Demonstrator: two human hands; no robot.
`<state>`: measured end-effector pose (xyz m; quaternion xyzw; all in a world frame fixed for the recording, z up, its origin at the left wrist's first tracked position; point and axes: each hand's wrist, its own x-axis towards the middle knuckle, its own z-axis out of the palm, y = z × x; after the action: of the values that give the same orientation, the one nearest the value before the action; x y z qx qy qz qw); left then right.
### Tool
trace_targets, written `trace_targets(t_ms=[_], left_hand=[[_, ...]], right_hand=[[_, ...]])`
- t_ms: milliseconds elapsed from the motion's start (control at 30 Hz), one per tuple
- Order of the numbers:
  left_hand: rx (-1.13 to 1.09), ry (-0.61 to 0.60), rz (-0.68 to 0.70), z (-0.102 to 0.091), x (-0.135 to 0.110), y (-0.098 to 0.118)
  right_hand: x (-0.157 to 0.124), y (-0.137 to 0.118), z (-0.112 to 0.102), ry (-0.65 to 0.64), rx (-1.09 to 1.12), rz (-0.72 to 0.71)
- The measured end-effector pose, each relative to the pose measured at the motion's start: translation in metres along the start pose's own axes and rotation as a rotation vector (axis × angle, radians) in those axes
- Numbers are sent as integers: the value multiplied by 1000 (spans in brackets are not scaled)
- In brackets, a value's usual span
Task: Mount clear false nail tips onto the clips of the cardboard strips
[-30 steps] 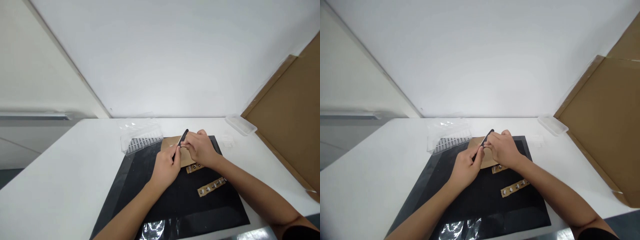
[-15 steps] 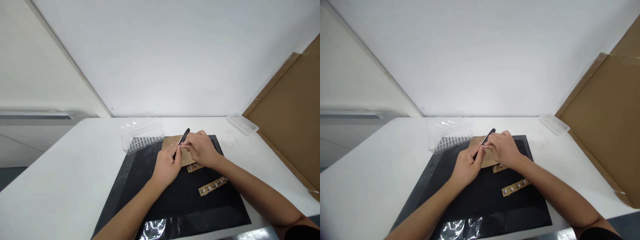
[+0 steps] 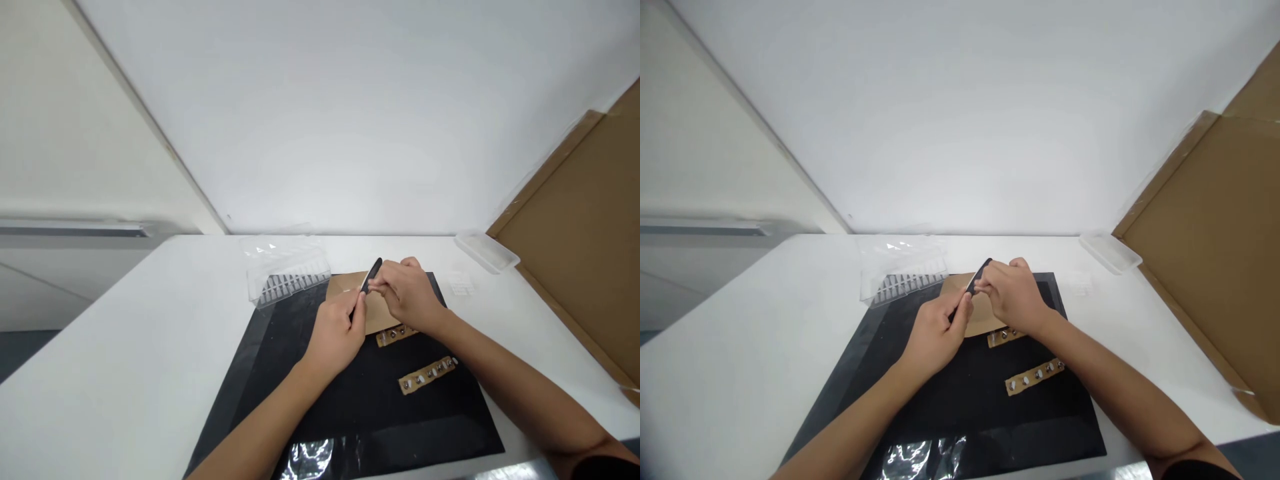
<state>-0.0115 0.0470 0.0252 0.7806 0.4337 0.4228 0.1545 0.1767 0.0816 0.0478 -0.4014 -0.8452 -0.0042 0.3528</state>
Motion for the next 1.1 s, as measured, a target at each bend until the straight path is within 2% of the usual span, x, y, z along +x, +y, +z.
trace_targets(t_ms=[133,267,400,567,733,800,933,1100], left_hand=[[1,17,-1,-1,1,0],[-1,5,-6,-2,1,0],[2,12,-12,0,1,0],[19,11,8,1,1,-1],[145,-56,-1,-5,4,-3],[282,-115,-84,-11,6,0],[581,-280,-364,-35,12,15],[731,-509,-496,-79,7,32]], right_hand=[[-1,-2,2,79,-22,27],[0,-1,3,15,-12,-15],[2,2,1,115,-32,2],[0,0,1,16,15,-58],[0,0,-7,56,89,-30],[0,0,-14,69,94,-23],[-9,-3,-30,109,39,-19],[-40,3,-36,102,-4,54]])
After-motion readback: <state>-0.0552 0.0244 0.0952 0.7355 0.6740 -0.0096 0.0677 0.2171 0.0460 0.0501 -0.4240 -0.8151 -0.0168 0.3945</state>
